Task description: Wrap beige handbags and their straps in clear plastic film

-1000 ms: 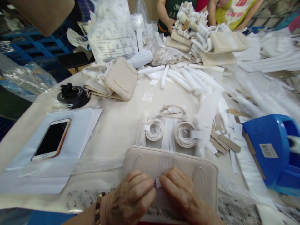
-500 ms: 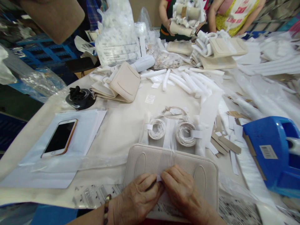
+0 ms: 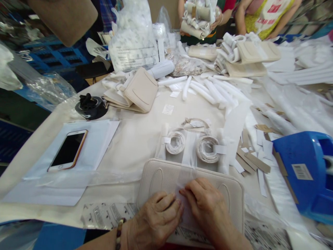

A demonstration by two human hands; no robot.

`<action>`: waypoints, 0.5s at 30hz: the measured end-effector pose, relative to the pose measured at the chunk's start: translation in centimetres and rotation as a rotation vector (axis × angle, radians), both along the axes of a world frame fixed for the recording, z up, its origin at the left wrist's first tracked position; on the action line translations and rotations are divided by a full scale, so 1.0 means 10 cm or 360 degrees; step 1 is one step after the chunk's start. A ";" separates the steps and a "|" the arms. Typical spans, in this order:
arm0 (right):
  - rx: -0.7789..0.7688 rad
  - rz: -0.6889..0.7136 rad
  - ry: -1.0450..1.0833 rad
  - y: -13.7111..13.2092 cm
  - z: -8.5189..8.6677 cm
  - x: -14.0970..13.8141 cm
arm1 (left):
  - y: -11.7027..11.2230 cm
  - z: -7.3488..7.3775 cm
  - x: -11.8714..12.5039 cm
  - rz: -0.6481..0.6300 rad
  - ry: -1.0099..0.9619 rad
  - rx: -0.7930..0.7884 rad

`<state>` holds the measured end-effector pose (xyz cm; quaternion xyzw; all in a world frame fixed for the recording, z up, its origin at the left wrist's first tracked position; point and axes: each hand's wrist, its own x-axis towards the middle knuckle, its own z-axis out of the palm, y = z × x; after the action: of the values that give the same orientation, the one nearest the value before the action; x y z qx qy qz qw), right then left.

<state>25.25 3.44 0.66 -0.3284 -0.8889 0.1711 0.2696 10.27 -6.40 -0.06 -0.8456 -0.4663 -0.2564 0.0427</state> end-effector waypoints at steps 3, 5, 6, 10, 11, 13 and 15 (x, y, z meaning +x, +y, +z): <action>-0.0009 -0.0033 -0.0044 -0.01 0.01 0.00 | 0.05 0.04 0.02 0.0009 0.0000 0.0019; -0.0012 -0.0040 -0.0075 -0.02 0.01 0.01 | 0.06 0.05 0.03 0.0008 0.0049 0.0017; -0.0018 -0.0039 -0.0085 -0.02 0.01 0.02 | 0.06 0.05 0.03 0.0015 0.0074 0.0016; -0.0091 -0.0032 -0.0071 -0.02 -0.02 0.00 | 0.02 0.02 0.05 0.0085 0.0144 0.0072; -0.0124 -0.0024 -0.0041 -0.02 -0.02 0.00 | 0.00 0.01 0.05 0.0102 0.0163 0.0086; -0.0147 -0.0008 0.0071 -0.03 0.01 0.05 | -0.01 -0.03 0.05 0.0114 0.0209 0.0109; -0.0091 -0.0058 0.0168 -0.02 0.10 0.23 | 0.00 -0.08 0.04 0.0123 0.0236 0.0123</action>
<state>27.53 3.19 1.63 -0.3425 -0.8622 0.2085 0.3096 10.62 -6.38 -0.86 -0.8414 -0.4838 -0.2090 0.1197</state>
